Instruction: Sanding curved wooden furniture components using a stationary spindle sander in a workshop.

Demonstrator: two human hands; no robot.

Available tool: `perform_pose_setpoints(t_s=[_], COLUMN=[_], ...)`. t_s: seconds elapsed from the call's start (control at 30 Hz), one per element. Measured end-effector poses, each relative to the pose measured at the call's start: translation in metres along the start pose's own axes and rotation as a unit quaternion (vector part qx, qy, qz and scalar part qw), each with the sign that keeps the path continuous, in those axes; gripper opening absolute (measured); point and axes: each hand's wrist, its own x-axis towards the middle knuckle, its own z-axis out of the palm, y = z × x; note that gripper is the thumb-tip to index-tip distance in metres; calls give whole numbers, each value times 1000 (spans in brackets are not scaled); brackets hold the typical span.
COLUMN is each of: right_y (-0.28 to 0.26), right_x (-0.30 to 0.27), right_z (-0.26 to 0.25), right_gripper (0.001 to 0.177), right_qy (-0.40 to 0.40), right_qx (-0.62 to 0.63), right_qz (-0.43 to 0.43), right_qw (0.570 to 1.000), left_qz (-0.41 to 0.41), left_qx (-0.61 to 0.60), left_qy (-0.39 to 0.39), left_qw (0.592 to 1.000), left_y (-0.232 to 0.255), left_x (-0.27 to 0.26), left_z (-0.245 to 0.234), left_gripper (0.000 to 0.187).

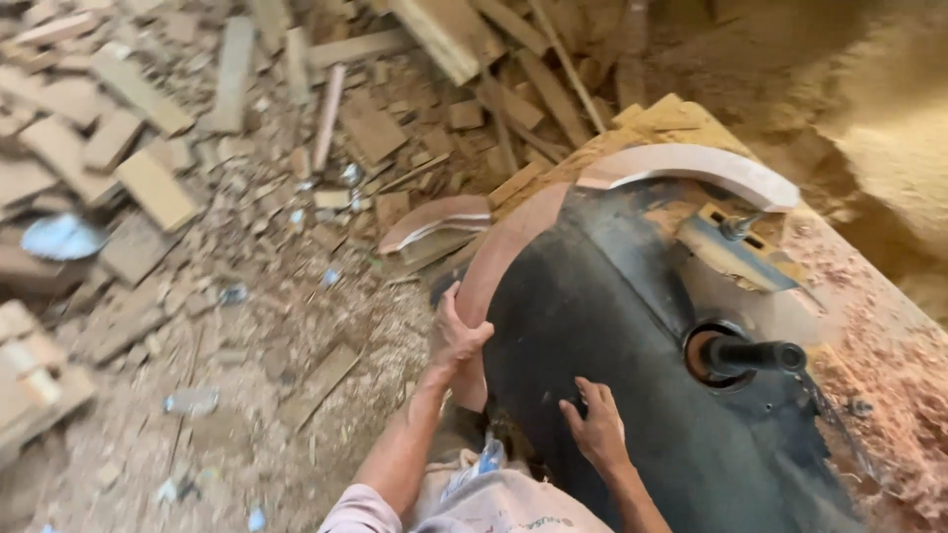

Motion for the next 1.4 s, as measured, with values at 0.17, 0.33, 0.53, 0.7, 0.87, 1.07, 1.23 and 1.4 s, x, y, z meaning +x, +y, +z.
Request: perform_pose_setpoints(t_s=[0.17, 0.33, 0.53, 0.7, 0.87, 1.07, 1.23, 1.4], right_y=[-5, -27, -42, -52, -53, -40, -44, -43], right_x=[72, 81, 83, 94, 103, 107, 107, 104], right_z=[36, 49, 44, 42, 43, 48, 56, 45], right_gripper=[51, 44, 42, 41, 41, 41, 42, 41], right_qy=[354, 421, 426, 406, 430, 419, 427, 405], right_qx=[-94, -153, -177, -193, -190, -210, -206, -195], right_qz=[-127, -16, 24, 90, 92, 96, 121, 119], right_qw=[922, 894, 887, 889, 878, 878, 872, 885], left_qz=[92, 264, 339, 345, 320, 469, 458, 399], left_qx=[56, 92, 184, 257, 271, 311, 285, 325], left_qy=[-74, -125, -254, -316, -342, -197, -211, -272], left_qw=[991, 952, 887, 845, 841, 803, 815, 813], left_y=[39, 79, 215, 268, 258, 213, 218, 245], left_x=[115, 279, 398, 446, 445, 454, 450, 416], left_z=[10, 74, 145, 239, 311, 336, 324, 315], left_gripper=[87, 80, 84, 86, 67, 89, 83, 79])
